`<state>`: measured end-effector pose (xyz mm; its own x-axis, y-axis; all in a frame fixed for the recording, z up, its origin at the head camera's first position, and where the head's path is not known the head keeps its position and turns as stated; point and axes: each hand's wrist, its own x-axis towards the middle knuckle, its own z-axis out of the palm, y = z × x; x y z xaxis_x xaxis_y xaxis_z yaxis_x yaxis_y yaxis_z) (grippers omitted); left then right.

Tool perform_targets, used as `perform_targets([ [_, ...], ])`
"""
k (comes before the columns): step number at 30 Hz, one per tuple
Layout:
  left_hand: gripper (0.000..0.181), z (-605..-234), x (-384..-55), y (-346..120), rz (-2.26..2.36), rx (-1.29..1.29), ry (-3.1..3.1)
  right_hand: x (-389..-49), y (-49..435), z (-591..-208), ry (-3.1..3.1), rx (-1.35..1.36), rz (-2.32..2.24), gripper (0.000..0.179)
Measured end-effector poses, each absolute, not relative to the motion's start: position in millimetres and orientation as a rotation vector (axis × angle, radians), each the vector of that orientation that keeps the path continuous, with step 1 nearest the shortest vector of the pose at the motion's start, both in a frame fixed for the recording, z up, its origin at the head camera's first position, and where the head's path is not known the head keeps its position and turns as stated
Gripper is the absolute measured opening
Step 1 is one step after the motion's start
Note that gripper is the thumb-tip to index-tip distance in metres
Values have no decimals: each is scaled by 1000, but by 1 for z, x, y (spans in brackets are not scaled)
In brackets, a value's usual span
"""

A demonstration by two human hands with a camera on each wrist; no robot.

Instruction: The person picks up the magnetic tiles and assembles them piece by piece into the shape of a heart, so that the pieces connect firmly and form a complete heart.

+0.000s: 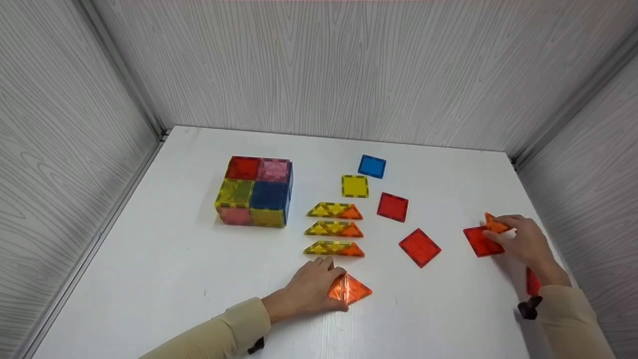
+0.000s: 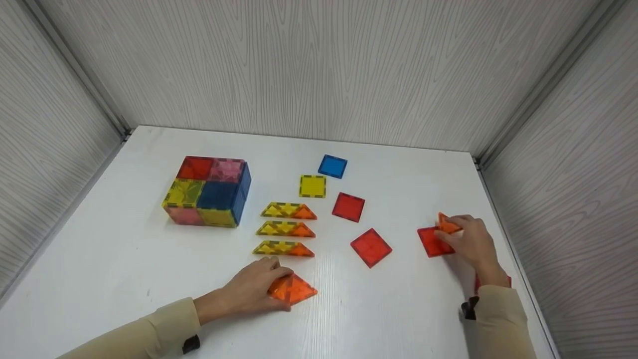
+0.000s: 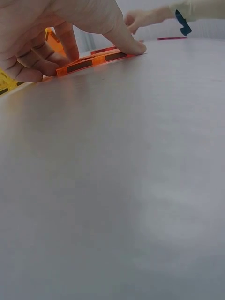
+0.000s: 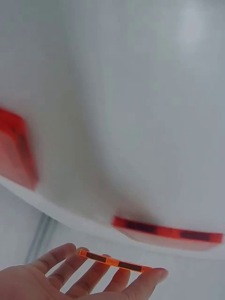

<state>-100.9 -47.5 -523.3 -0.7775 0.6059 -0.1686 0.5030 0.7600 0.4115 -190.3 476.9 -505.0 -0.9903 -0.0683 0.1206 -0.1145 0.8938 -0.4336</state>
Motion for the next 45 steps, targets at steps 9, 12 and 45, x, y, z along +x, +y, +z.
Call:
perform_targets([
  [9,76,-525,-101,-51,513,849,2654,-168,411,-489,-2957,425,625,49],
  [12,76,-525,-101,-53,519,855,2646,-158,387,-488,-2971,482,621,48],
  [45,76,-521,-101,-52,557,817,2616,-118,219,-511,-2962,1393,275,58],
])
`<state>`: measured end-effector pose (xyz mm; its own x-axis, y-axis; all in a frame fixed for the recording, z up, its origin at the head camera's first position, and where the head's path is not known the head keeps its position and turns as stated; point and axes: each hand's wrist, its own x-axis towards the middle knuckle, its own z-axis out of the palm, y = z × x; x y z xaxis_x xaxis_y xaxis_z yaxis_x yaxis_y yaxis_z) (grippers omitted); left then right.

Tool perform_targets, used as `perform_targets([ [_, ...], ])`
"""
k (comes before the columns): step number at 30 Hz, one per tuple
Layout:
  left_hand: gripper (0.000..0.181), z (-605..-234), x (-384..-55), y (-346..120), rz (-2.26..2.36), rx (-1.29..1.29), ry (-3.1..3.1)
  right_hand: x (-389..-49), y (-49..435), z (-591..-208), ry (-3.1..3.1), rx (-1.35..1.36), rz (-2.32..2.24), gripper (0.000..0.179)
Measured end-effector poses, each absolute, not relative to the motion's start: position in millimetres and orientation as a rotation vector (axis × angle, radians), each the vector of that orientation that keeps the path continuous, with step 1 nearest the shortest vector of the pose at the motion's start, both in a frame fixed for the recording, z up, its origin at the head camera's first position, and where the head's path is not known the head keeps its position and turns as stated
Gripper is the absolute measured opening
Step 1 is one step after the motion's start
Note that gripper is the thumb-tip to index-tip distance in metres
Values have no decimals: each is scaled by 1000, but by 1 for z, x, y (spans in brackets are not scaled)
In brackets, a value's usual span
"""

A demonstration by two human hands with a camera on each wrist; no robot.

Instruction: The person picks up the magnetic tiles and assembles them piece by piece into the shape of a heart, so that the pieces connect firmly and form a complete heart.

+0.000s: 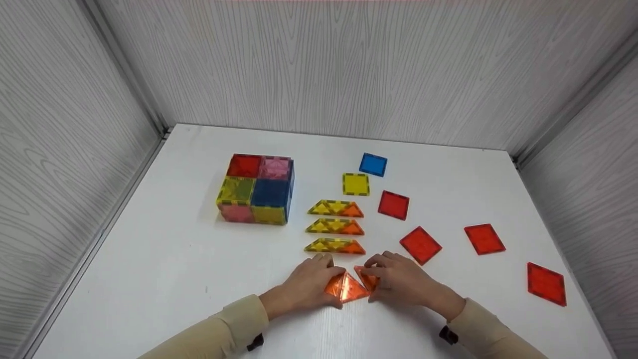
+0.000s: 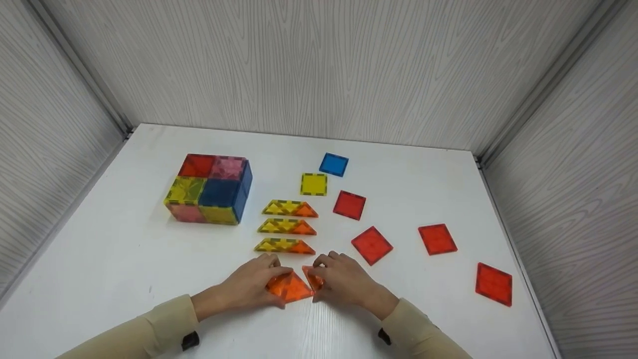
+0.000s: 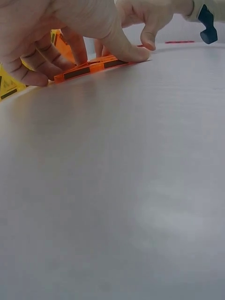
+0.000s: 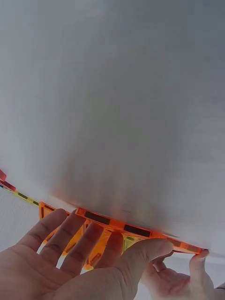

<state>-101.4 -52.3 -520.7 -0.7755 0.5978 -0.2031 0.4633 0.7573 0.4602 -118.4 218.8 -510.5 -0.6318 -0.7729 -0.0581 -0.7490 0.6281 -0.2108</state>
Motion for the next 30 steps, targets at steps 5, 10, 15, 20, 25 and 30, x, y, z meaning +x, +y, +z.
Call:
perform_targets([
  [5,76,-519,-105,-51,534,851,2614,-119,212,-510,2669,-1316,-270,57],
  [10,73,-519,-105,-51,567,837,2580,-120,212,-512,2640,-1337,-313,56],
  [15,74,-519,-101,-53,536,862,2608,-119,216,-512,2644,-1313,-342,57],
  [20,71,-519,-98,-54,500,905,2642,-118,218,-512,2650,-1303,-355,51],
  [25,64,-517,-97,-56,544,877,2621,-116,221,-514,2640,-1260,-390,48],
  [30,60,-515,-98,-60,600,870,2581,-116,224,-513,2633,-1231,-402,42],
])
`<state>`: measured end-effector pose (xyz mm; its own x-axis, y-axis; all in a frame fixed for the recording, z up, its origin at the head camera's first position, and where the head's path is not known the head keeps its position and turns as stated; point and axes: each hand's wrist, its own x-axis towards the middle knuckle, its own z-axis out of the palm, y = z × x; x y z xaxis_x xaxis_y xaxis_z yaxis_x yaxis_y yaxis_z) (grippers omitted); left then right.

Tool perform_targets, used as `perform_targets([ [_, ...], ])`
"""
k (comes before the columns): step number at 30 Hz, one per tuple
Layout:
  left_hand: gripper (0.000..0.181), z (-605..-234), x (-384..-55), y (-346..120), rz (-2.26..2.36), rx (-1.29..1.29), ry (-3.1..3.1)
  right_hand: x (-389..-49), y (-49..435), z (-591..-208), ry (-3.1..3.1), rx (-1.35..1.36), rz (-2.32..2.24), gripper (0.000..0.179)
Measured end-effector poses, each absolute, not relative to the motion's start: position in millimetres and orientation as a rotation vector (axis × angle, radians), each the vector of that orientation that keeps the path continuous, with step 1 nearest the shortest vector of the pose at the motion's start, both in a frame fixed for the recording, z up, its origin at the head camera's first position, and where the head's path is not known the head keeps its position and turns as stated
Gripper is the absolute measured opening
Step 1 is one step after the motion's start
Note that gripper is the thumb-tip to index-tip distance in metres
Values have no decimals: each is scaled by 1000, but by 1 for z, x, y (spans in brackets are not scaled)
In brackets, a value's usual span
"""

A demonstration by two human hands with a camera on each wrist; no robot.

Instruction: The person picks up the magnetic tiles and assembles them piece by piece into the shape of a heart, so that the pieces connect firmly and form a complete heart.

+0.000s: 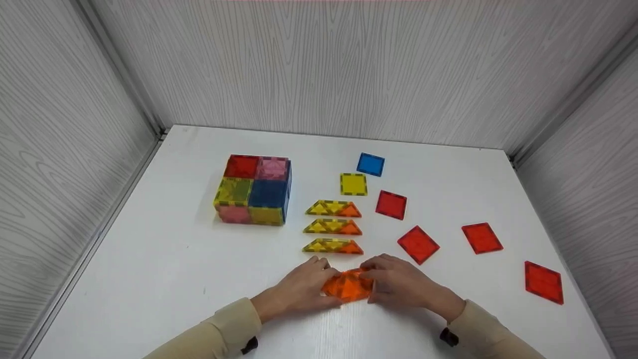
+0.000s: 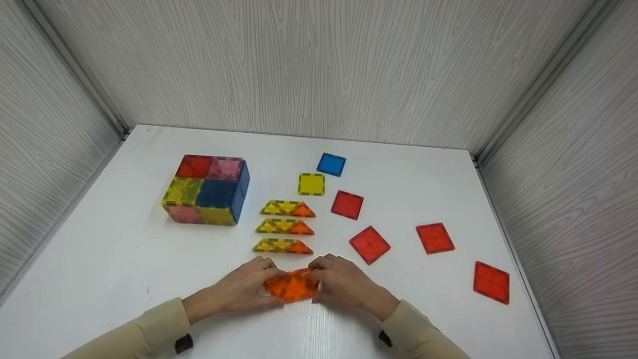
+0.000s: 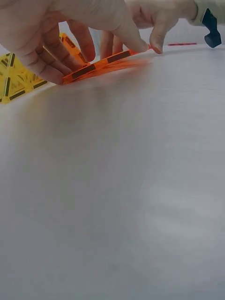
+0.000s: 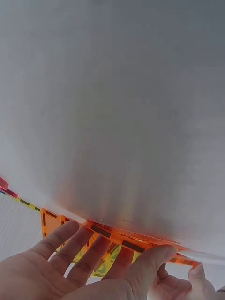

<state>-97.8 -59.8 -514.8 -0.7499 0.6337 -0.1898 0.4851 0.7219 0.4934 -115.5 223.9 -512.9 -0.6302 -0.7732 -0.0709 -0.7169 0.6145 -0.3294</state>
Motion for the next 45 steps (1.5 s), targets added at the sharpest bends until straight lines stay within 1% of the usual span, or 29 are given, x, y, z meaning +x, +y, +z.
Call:
perform_targets([
  [4,54,-512,-100,-66,610,934,2569,-116,224,-512,2661,-1274,-414,28],
  [8,42,-509,-102,-71,617,997,2602,-115,223,-511,2703,-1311,-449,19],
  [12,28,-507,-101,-74,664,1045,2691,-115,221,-512,2725,-1341,-525,17],
  [17,17,-507,-100,-78,741,1120,2788,-117,219,-514,2715,-1338,-661,16],
  [24,13,-508,-100,-81,784,1131,2846,-119,215,-517,2716,-1307,-780,9],
  [28,12,-510,-99,-82,822,1114,2846,-119,218,-516,2698,-1253,-798,14],
  [34,11,-512,-99,-83,847,1106,2840,-125,242,-509,2797,-1050,-814,26],
  [41,11,-512,-100,-82,855,1100,2839,-144,284,-505,3081,-799,-616,36],
  [45,13,-510,-100,-83,845,1104,2844,-155,302,-504,3106,-590,-468,49],
])
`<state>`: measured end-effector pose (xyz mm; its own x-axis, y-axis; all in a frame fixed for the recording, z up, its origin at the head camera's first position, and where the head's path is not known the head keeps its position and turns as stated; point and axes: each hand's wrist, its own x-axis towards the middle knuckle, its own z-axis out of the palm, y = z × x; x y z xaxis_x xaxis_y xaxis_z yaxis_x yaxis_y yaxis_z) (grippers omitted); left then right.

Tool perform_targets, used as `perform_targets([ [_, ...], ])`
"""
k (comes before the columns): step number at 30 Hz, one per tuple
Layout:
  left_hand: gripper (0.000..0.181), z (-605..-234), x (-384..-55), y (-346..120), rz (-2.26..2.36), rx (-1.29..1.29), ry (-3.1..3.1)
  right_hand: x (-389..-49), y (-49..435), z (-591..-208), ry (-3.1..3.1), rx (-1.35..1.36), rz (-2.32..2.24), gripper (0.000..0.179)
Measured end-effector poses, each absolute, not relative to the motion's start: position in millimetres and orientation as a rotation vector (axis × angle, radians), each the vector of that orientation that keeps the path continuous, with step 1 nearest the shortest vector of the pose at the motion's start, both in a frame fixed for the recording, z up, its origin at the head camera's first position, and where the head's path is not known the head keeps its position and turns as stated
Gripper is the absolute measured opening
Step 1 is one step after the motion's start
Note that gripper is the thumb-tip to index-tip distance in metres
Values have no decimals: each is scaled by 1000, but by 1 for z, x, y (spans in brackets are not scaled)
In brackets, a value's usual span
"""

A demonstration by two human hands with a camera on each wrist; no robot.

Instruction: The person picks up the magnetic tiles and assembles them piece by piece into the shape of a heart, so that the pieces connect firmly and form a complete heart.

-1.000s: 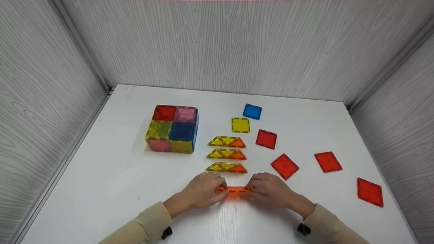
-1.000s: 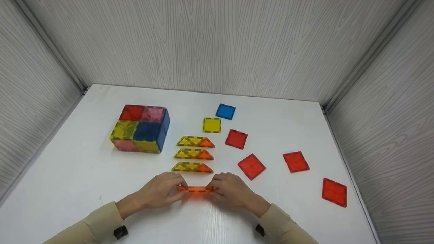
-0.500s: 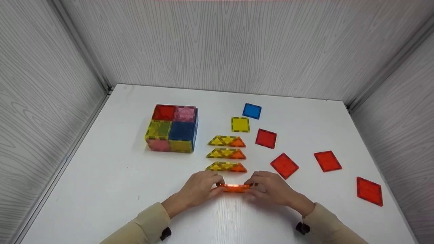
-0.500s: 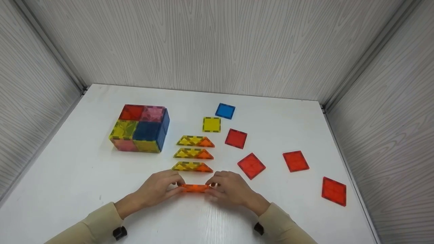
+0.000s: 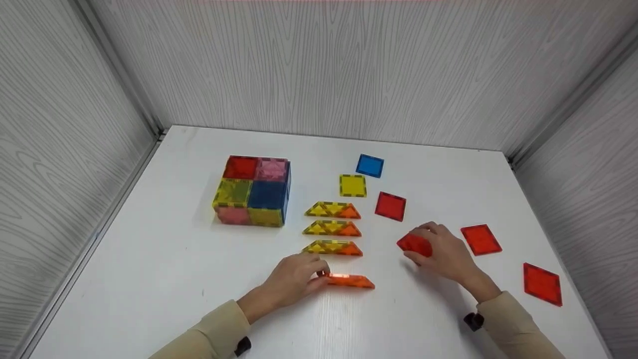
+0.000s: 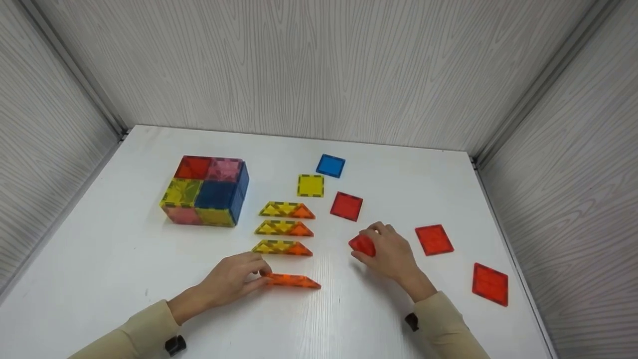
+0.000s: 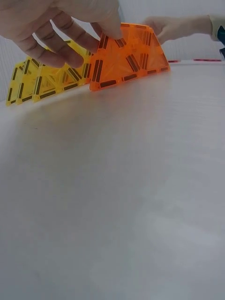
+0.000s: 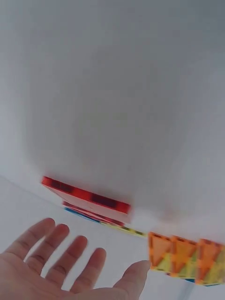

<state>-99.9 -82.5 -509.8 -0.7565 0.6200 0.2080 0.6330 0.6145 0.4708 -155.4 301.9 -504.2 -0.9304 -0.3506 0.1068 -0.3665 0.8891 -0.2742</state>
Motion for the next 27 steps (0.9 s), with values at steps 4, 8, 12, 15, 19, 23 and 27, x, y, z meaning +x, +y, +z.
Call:
perform_targets([
  [4,13,-509,-100,-82,-842,-1090,-2793,-163,312,-505,-3122,452,340,73],
  [8,11,-509,-101,-82,-846,-1086,-2789,-167,312,-508,-3197,401,285,88],
  [12,12,-509,-100,-83,-836,-1083,-2798,-167,309,-512,-3232,356,312,90],
  [15,12,-509,-100,-82,-835,-1077,-2810,-167,310,-515,-3234,345,364,88],
  [19,12,-508,-99,-82,-845,-1066,-2822,-170,311,-517,-3235,344,416,87],
  [23,12,-508,-99,-82,-837,-1068,-2816,-172,313,-517,-3242,345,455,87],
  [27,11,-510,-99,-82,-824,-1076,-2789,-174,315,-517,-3237,370,515,85],
])
